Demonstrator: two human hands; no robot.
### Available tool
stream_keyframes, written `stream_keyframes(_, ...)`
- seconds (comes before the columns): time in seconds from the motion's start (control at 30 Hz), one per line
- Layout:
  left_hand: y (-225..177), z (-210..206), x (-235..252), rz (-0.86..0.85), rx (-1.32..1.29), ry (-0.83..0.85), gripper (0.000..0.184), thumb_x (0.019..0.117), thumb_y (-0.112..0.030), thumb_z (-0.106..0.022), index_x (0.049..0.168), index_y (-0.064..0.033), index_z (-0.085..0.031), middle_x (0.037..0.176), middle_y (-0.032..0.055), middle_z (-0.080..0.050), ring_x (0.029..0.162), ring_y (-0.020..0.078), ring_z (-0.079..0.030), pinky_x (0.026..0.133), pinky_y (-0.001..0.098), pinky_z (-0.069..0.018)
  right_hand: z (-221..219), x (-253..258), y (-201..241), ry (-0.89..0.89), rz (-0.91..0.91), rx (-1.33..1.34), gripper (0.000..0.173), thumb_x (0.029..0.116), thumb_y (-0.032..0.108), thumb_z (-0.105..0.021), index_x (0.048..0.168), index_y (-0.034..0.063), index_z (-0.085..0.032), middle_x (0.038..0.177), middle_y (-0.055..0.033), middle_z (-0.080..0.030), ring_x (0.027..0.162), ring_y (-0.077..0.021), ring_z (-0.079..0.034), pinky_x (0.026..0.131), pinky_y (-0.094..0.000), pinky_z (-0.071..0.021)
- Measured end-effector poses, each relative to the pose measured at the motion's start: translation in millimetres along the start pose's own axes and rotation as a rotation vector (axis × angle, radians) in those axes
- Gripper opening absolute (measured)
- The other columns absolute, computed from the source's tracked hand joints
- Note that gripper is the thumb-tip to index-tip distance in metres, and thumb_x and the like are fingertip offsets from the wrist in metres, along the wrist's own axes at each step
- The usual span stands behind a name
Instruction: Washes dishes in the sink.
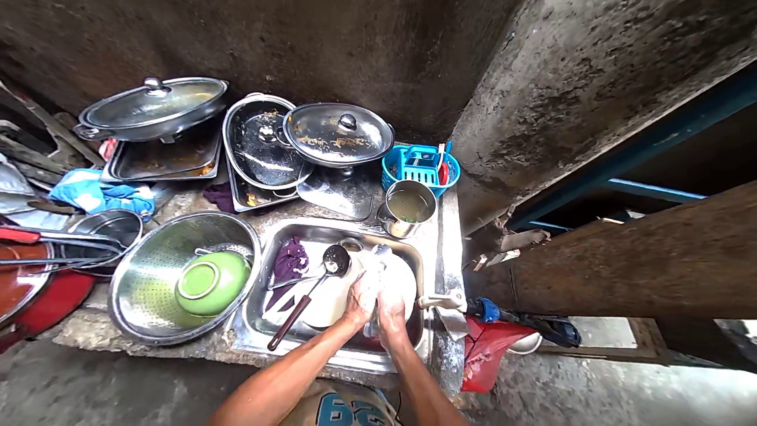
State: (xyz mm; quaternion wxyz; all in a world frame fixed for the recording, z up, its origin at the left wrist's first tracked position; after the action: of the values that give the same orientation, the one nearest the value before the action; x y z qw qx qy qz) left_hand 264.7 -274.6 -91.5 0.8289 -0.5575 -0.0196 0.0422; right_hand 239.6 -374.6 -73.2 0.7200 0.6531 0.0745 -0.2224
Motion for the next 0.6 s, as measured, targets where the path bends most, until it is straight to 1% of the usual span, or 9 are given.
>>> stream_keyframes(0.07, 9.6, 9.6, 1.7, -0.078, 0.179, 0.194, 0.038, 0.1020, -0.020, -0.051, 0.123, 0.0053, -0.068, 0.123, 0.0218, -0.069, 0.119, 0.0313, -0.065, 0.108, 0.0470, -0.0471, 3.3, 12.4, -15.6, 0.072, -0.118, 0.149, 0.022, 0.0940, 0.004, -0.066, 0.113, -0.0075, -0.063, 0.096, -0.0162, -0.066, 0.085, -0.0184, -0.065, 0.077, -0.0355, -0.0563)
stream_keyframes(0.1, 14.1, 16.1, 1.2, -0.087, 0.282, 0.272, 0.038, 0.1044, -0.024, -0.048, 0.124, 0.0009, -0.069, 0.123, 0.0193, -0.070, 0.119, 0.0311, -0.065, 0.107, 0.0489, -0.0477, 3.4, 15.2, -21.4, 0.119, -0.148, 0.219, 0.026, 0.0906, 0.000, -0.068, 0.115, -0.0070, -0.063, 0.096, -0.0159, -0.067, 0.081, -0.0186, -0.065, 0.073, -0.0354, -0.0579)
stream_keyframes(0.17, 26.8, 36.0, -6.1, -0.006, 0.481, 0.335, 0.038, 0.1053, -0.026, -0.048, 0.128, -0.0032, -0.068, 0.126, 0.0182, -0.069, 0.122, 0.0321, -0.064, 0.107, 0.0500, -0.0476, 1.0, 16.2, -30.3, 0.181, -0.172, 0.259, 0.041, 0.0860, -0.006, -0.068, 0.127, -0.0054, -0.062, 0.109, -0.0176, -0.067, 0.088, -0.0198, -0.066, 0.077, -0.0360, -0.0582)
stream_keyframes(0.23, 31.5, 64.3, -12.5, 0.170, 0.635, 0.298, 0.038, 0.1023, -0.015, -0.050, 0.135, 0.0013, -0.062, 0.139, 0.0237, -0.060, 0.133, 0.0385, -0.055, 0.113, 0.0536, -0.0404, 1.5, 19.3, -32.9, 0.177, -0.128, 0.113, 0.045, 0.0849, -0.006, -0.069, 0.129, -0.0042, -0.062, 0.117, -0.0195, -0.066, 0.098, -0.0219, -0.065, 0.084, -0.0379, -0.0568)
stream_keyframes(0.3, 47.6, 83.8, -10.5, 0.282, 0.788, 0.270, 0.045, 0.1026, -0.011, -0.047, 0.145, 0.0024, -0.052, 0.149, 0.0264, -0.049, 0.141, 0.0422, -0.045, 0.116, 0.0548, -0.0354, 7.5, 21.9, -30.0, 0.154, -0.061, -0.251, 0.048, 0.0878, 0.004, -0.073, 0.134, -0.0041, -0.060, 0.128, -0.0227, -0.064, 0.119, -0.0272, -0.062, 0.103, -0.0411, -0.0509)
stream_keyframes(0.37, 63.8, 91.7, -5.4, 0.392, 0.908, 0.344, 0.045, 0.1067, -0.012, -0.040, 0.150, 0.0009, -0.045, 0.149, 0.0251, -0.049, 0.138, 0.0408, -0.049, 0.113, 0.0528, -0.0411, 11.0, 21.5, -28.5, 0.215, -0.085, -0.702, 0.057, 0.0964, 0.021, -0.069, 0.146, -0.0012, -0.050, 0.143, -0.0227, -0.058, 0.136, -0.0316, -0.054, 0.116, -0.0446, -0.0407)
stream_keyframes(0.47, 62.4, 99.8, 2.8, 0.434, 0.901, 0.410, 0.040, 0.1096, -0.015, -0.035, 0.141, 0.0011, -0.054, 0.136, 0.0246, -0.061, 0.128, 0.0392, -0.058, 0.109, 0.0538, -0.0445, 13.5, 14.7, -23.9, 0.242, -0.030, -1.004, 0.054, 0.0982, 0.024, -0.062, 0.148, 0.0068, -0.052, 0.141, -0.0188, -0.060, 0.132, -0.0326, -0.058, 0.110, -0.0493, -0.0457)
stream_keyframes(0.53, 51.8, 108.2, 6.1, 0.439, 0.850, 0.388, 0.039, 0.1097, -0.016, -0.036, 0.135, 0.0028, -0.058, 0.129, 0.0259, -0.064, 0.125, 0.0404, -0.060, 0.106, 0.0553, -0.0458, 17.3, 8.0, -19.0, 0.172, 0.102, -0.999, 0.048, 0.0971, 0.020, -0.061, 0.143, 0.0066, -0.058, 0.135, -0.0196, -0.064, 0.126, -0.0338, -0.061, 0.107, -0.0489, -0.0483)
stream_keyframes(0.6, 39.8, 115.5, 6.7, 0.429, 0.800, 0.384, 0.038, 0.1084, -0.014, -0.039, 0.137, 0.0038, -0.057, 0.128, 0.0280, -0.064, 0.125, 0.0427, -0.059, 0.106, 0.0573, -0.0449, 16.2, 3.3, -13.7, 0.112, 0.265, -0.839, 0.043, 0.0972, 0.015, -0.061, 0.137, -0.0008, -0.061, 0.131, -0.0238, -0.065, 0.123, -0.0359, -0.063, 0.107, -0.0472, -0.0486)
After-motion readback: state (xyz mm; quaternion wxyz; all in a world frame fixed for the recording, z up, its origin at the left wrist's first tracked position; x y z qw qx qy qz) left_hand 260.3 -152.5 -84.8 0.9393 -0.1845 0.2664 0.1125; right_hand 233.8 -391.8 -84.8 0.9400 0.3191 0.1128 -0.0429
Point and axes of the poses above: each hand's wrist, its own x-axis towards the middle knuckle, its own z-axis out of the back of the hand, y = z × x, the point moved 5 cm from there along x, towards the middle knuckle
